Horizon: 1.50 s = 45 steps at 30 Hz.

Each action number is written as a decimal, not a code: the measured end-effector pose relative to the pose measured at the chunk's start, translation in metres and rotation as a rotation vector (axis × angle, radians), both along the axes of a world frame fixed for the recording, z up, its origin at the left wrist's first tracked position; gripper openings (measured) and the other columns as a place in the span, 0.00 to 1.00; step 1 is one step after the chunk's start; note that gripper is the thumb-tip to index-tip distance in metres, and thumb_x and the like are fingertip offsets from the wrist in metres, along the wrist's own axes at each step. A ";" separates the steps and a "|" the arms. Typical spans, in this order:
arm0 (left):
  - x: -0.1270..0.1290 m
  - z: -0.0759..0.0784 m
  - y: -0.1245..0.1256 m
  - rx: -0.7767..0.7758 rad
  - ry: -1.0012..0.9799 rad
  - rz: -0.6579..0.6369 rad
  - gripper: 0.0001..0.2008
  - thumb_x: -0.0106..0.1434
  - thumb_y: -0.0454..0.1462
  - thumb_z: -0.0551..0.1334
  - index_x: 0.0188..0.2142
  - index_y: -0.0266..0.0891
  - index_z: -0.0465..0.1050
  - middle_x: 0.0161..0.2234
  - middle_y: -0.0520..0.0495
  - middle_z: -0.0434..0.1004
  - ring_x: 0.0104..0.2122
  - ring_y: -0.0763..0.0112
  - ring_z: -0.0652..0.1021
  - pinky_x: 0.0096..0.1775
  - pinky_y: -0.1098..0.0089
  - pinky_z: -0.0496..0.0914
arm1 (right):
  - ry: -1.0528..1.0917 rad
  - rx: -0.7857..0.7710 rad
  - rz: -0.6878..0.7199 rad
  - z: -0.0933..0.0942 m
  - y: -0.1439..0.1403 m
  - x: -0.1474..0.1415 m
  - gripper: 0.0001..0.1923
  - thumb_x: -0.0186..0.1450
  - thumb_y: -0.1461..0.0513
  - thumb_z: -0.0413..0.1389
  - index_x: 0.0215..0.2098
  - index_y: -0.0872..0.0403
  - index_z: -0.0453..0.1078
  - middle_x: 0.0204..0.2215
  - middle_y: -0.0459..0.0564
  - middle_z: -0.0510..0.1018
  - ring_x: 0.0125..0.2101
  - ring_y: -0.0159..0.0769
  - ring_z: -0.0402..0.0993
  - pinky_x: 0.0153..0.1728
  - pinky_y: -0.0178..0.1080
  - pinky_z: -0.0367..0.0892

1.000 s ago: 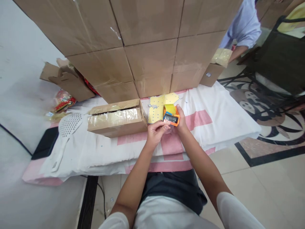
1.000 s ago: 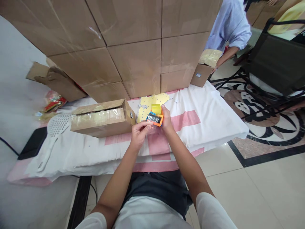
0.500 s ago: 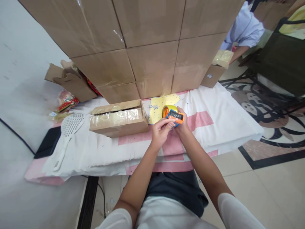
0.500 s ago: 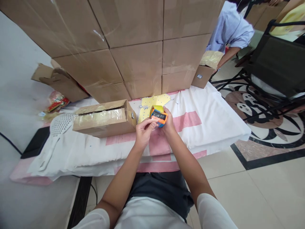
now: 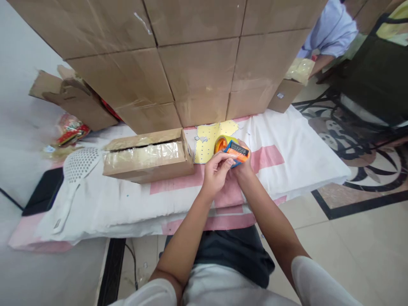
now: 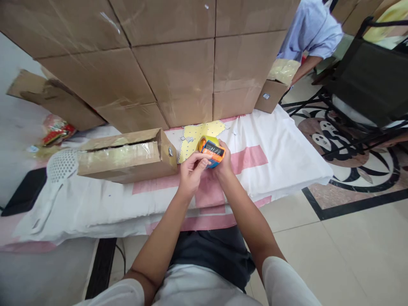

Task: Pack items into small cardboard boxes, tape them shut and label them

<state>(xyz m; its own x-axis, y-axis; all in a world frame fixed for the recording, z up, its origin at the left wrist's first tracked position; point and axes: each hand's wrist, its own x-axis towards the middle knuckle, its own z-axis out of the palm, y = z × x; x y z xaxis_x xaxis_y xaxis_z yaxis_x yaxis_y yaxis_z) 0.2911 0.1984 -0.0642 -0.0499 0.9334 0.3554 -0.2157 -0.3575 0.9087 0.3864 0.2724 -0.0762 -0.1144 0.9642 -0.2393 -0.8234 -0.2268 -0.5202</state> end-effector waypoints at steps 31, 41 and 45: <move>-0.060 0.028 -0.032 -0.417 0.163 -0.062 0.11 0.52 0.42 0.75 0.31 0.37 0.83 0.28 0.49 0.79 0.27 0.74 0.73 0.31 0.74 0.66 | -1.078 0.548 -0.650 -0.023 -0.011 0.022 0.28 0.73 0.40 0.44 0.25 0.48 0.57 0.20 0.43 0.60 0.21 0.34 0.58 0.24 0.41 0.56; -0.071 0.025 -0.029 -0.566 0.301 -0.111 0.18 0.49 0.45 0.77 0.33 0.34 0.81 0.27 0.49 0.76 0.27 0.73 0.73 0.32 0.72 0.68 | -1.448 0.880 -0.785 -0.030 -0.002 0.040 0.20 0.75 0.50 0.42 0.27 0.49 0.56 0.21 0.46 0.62 0.24 0.39 0.64 0.29 0.45 0.60; -0.076 0.023 -0.030 -0.552 0.368 -0.107 0.18 0.53 0.45 0.75 0.38 0.35 0.82 0.25 0.51 0.74 0.26 0.74 0.73 0.31 0.73 0.67 | -1.421 0.857 -0.724 -0.027 -0.004 0.042 0.21 0.72 0.48 0.45 0.25 0.48 0.58 0.22 0.47 0.63 0.25 0.40 0.64 0.32 0.46 0.63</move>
